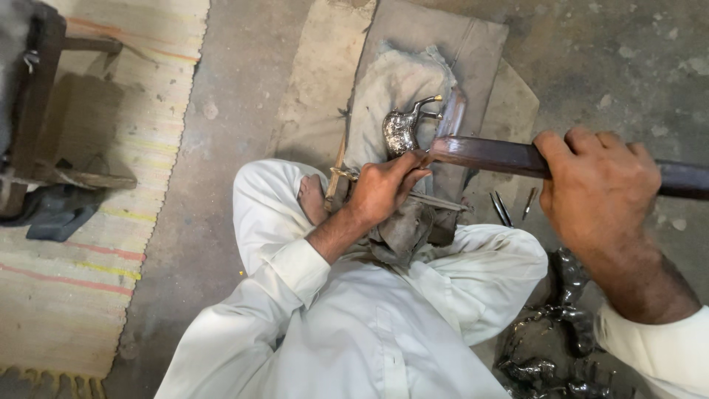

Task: The person sits cross-legged on the floor with a cloth pad on their lap, holding a silver metal animal figurine. They file and rub the figurine's surface with a flat wooden-handled tool, then use a small pointed tool to work details on the body and legs, turning the figurine to reach different sides, with more finished figurines on the floor beside them.

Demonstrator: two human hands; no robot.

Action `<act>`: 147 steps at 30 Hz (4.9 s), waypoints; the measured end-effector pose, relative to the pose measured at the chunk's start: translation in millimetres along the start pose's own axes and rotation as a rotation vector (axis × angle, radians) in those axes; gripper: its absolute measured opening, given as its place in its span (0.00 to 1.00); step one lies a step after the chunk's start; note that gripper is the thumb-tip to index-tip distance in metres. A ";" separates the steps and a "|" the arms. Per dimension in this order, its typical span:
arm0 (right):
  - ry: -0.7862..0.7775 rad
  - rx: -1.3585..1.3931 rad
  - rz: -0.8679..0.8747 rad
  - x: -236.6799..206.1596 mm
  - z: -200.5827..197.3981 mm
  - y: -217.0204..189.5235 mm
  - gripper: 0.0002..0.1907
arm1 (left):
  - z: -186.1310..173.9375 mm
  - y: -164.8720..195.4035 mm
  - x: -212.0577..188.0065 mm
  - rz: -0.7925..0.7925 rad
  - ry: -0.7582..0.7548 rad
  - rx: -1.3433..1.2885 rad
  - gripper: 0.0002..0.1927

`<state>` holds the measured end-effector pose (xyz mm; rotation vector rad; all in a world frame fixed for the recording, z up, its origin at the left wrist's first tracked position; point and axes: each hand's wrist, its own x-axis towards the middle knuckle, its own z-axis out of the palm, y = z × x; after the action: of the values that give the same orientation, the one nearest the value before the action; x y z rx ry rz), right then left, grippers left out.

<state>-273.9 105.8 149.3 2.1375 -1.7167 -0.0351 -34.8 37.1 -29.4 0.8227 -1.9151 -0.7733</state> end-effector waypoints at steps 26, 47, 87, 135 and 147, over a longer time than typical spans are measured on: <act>0.094 0.355 0.103 -3.2 -1.0 2.3 0.19 | -1.4 -6.5 -2.4 0.021 -0.075 -0.057 0.21; 0.012 0.207 0.169 -17.5 10.6 -0.6 0.18 | -5.3 -11.3 -1.2 0.116 -0.162 -0.072 0.22; -0.058 1.110 0.777 -41.0 129.6 -122.3 0.18 | -29.3 -1.9 12.5 -0.602 -0.042 -1.004 0.17; 0.026 0.204 0.089 -11.1 35.1 15.7 0.21 | 23.8 -7.3 22.5 -0.011 -0.230 0.110 0.18; 0.038 0.255 0.106 -16.3 33.0 22.4 0.17 | 23.9 -3.0 24.7 0.020 -0.277 0.144 0.13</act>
<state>-307.5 107.9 122.4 2.2011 -1.8969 0.2659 -65.0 20.4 -29.8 0.8156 -2.2434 -0.7758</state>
